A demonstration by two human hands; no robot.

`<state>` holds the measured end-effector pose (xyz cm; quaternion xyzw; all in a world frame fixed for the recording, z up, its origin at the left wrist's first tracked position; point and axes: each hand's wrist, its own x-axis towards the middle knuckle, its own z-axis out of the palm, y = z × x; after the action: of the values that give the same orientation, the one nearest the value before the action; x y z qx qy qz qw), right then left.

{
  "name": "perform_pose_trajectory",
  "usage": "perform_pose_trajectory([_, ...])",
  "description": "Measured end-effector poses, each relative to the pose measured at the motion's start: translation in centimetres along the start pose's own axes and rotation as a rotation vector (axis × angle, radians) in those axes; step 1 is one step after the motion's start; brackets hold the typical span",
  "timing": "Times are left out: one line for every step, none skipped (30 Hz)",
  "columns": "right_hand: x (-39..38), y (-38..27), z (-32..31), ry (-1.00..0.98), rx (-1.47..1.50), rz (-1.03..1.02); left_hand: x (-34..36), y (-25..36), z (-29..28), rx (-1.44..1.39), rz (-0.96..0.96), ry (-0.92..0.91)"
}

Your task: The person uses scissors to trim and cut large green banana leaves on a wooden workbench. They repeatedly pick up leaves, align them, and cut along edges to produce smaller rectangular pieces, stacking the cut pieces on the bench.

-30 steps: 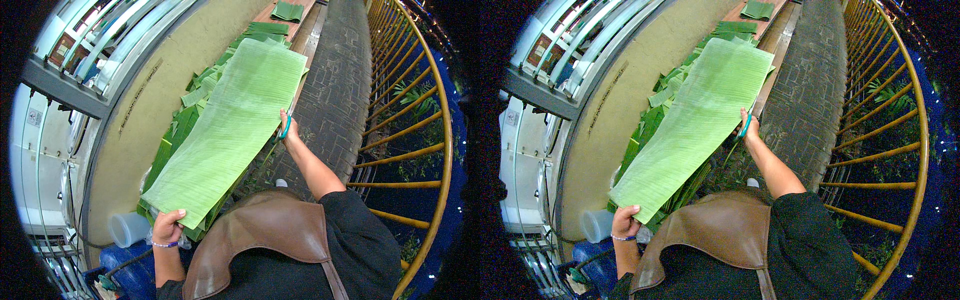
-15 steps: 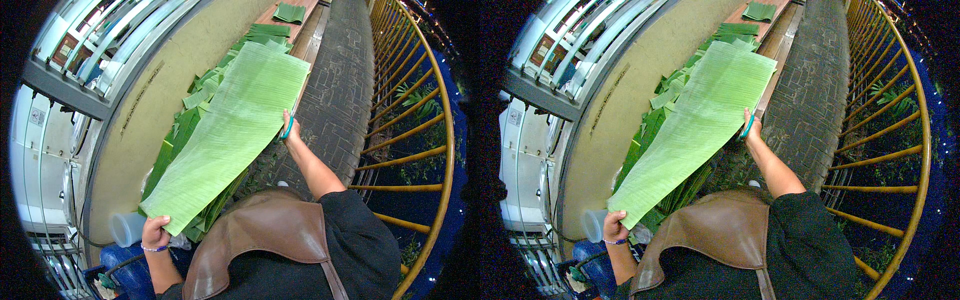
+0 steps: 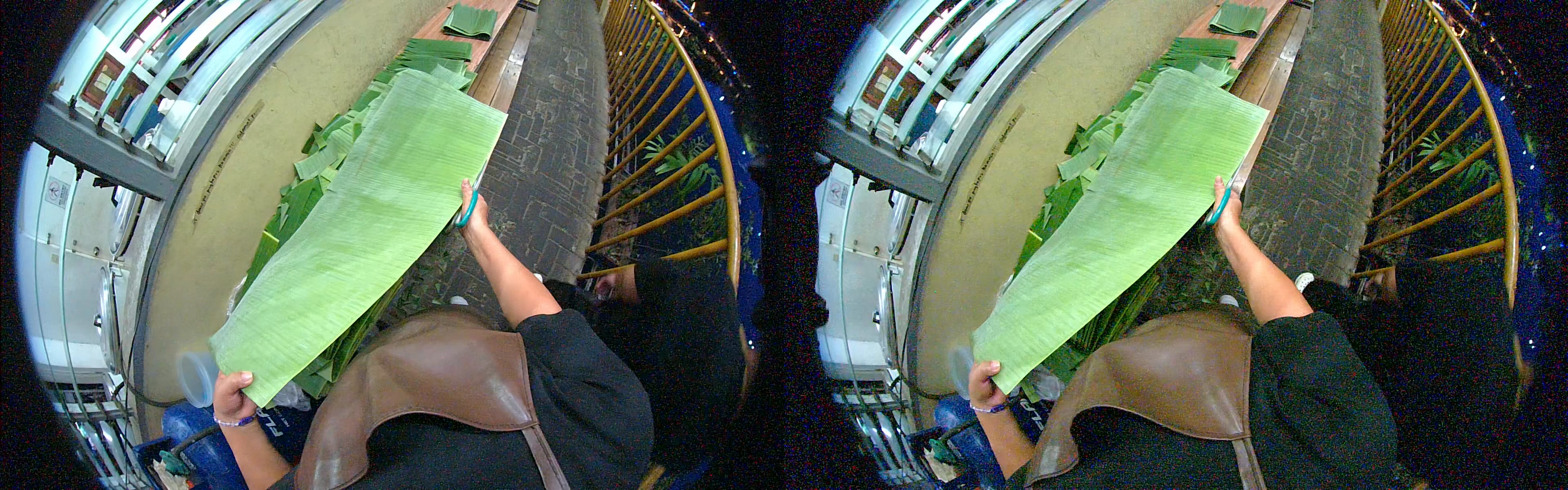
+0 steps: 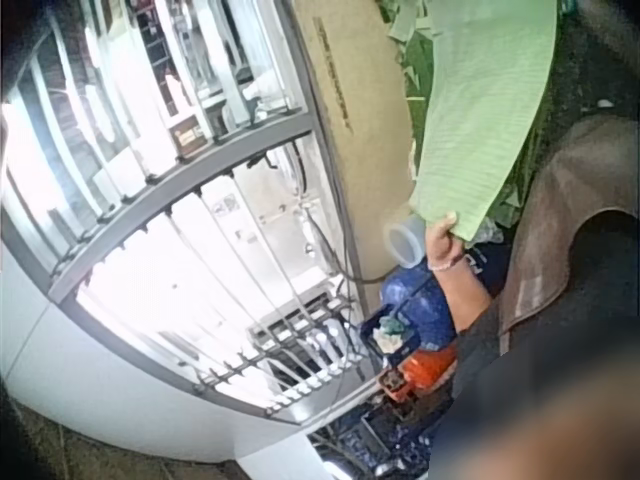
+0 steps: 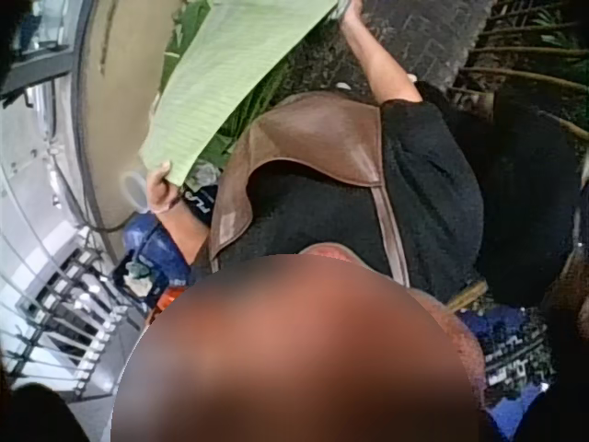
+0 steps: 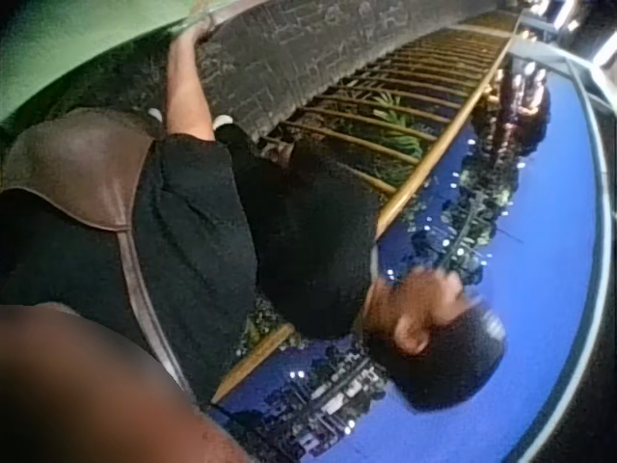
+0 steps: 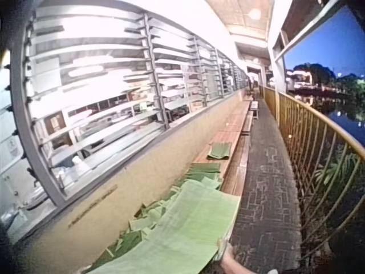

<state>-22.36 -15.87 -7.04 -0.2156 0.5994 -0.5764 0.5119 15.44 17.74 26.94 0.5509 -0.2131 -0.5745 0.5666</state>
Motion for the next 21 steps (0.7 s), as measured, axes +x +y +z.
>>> perform_pose_trajectory([-0.1, 0.1, 0.0, -0.027, 0.02, 0.021, -0.2, 0.0, -0.2, 0.0, 0.006, 0.006])
perform_pose_trajectory([-0.1, 0.0, -0.1, -0.014, 0.035, 0.079, -0.4, 0.1, -0.4, -0.009, 0.018, -0.001])
perform_pose_trajectory([-0.1, -0.1, -0.1, -0.052, 0.078, 0.049, -0.6, 0.1, -0.6, 0.001, 0.013, 0.019])
perform_pose_trajectory([0.0, -0.2, -0.1, -0.049, 0.116, 0.055, -0.7, 0.2, -0.9, 0.001, 0.015, 0.026])
perform_pose_trajectory([0.1, -0.3, -0.1, -0.076, 0.167, 0.048, -0.8, 0.3, -1.1, -0.005, 0.022, 0.016])
perform_pose_trajectory([0.3, -0.4, -0.2, -0.047, 0.154, 0.05, -0.8, 0.5, -1.4, 0.003, 0.015, 0.033])
perform_pose_trajectory([0.5, -0.6, -0.3, -0.048, 0.153, 0.041, -0.9, 0.6, -1.7, 0.005, 0.014, 0.036])
perform_pose_trajectory([0.6, -0.7, -0.3, -0.05, 0.152, 0.032, -0.9, 0.6, -1.9, 0.004, 0.021, 0.022])
perform_pose_trajectory([0.7, -0.8, -0.3, -0.09, 0.106, 0.026, -1.0, 0.7, -2.1, 0.008, 0.015, 0.038])
perform_pose_trajectory([0.7, -0.8, -0.4, -0.103, 0.07, 0.031, -1.1, 0.7, -2.3, 0.007, 0.014, 0.038])
perform_pose_trajectory([0.6, -0.7, -0.5, -0.08, 0.031, 0.041, -1.1, 0.7, -2.5, -0.003, 0.023, 0.029])
perform_pose_trajectory([0.4, -0.7, -0.6, -0.055, -0.011, 0.066, -1.2, 0.8, -2.7, 0.011, 0.014, 0.045])
perform_pose_trajectory([0.3, -0.5, -0.5, -0.058, -0.018, 0.047, -1.2, 0.9, -2.9, 0.017, 0.014, 0.051])
perform_pose_trajectory([0.2, -0.4, -0.6, -0.058, -0.043, 0.043, -1.3, 0.9, -3.1, 0.023, 0.022, 0.038])
perform_pose_trajectory([0.2, -0.3, -0.6, -0.049, -0.072, 0.066, -1.4, 1.0, -3.3, 0.021, 0.02, 0.054])
perform_pose_trajectory([0.3, -0.2, -0.7, -0.04, -0.1, 0.089, -1.6, 1.1, -3.6, 0.02, 0.026, 0.052])
perform_pose_trajectory([0.5, -0.1, -0.6, -0.034, -0.014, 0.082, -1.7, 1.2, -3.8, 0.016, 0.036, 0.046])
perform_pose_trajectory([0.8, -0.1, -0.4, -0.028, 0.071, 0.075, -1.8, 1.4, -4.1, 0.012, 0.025, 0.053])
perform_pose_trajectory([1.2, 0.0, -0.3, -0.021, 0.146, 0.067, -1.9, 1.7, -4.4, 0.005, 0.019, 0.056])
perform_pose_trajectory([1.6, 0.0, -0.3, -0.033, 0.157, 0.06, -2.0, 1.9, -4.7, 0.002, 0.022, 0.038])
perform_pose_trajectory([1.9, -0.1, -0.3, -0.044, 0.156, 0.054, -2.1, 1.9, -4.9, 0.01, 0.028, 0.071])
